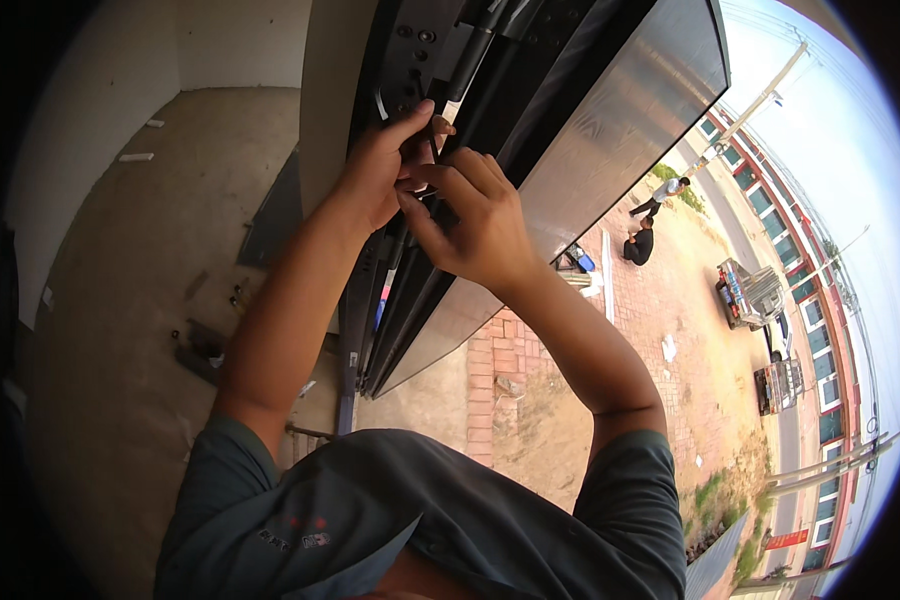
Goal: The person uses an Allen key to tighten multiple screws on the edge of a door frame, working from the top section downward. The person repeatedly inserts the tool, turns it to secure fasteners, and repositions along the frame while standing on a small ladder.
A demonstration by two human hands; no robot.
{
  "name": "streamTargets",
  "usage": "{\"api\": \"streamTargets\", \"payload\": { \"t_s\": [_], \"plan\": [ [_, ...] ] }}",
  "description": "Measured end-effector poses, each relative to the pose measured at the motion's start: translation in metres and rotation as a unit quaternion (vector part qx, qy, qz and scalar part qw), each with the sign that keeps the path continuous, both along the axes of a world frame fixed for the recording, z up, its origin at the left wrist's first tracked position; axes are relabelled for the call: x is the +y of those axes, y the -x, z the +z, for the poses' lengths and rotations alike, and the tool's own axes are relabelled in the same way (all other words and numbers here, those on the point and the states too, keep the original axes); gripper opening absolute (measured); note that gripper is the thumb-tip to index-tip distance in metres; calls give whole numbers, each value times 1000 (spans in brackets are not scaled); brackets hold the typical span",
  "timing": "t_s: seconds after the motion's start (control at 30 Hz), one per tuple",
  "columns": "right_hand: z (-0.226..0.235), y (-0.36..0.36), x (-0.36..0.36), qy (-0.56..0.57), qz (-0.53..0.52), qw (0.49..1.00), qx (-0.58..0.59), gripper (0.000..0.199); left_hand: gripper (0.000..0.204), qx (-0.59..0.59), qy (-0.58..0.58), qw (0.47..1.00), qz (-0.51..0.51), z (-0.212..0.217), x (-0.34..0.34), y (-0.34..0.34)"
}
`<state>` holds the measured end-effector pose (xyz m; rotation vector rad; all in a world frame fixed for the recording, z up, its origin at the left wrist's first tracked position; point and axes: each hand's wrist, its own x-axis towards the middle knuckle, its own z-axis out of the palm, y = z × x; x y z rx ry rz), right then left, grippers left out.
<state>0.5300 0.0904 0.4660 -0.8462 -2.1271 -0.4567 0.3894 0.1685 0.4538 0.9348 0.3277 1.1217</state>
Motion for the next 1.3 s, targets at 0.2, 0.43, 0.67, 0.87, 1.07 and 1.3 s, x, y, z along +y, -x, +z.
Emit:
{"api": "streamTargets", "payload": {
  "t_s": [0.2,0.43,0.67,0.87,1.07,1.3],
  "plan": [
    [-44,9,-10,258,111,861,424,23,34,65,-58,996,-28,-33,13,-16],
    [-46,9,20,373,101,697,604,18,35,169,-102,978,62,-38,24,-26],
    [-37,13,28,425,89,645,628,17,39,188,-206,950,143,-40,36,-31],
    [-35,19,15,438,131,677,576,19,39,167,-214,951,147,-38,33,-25],
    [-11,38,-6,452,185,665,565,18,39,82,-161,974,138,-2,9,0],
    [-1,55,-4,378,139,735,546,21,40,2,-90,996,18,16,24,4]
  ]
}}
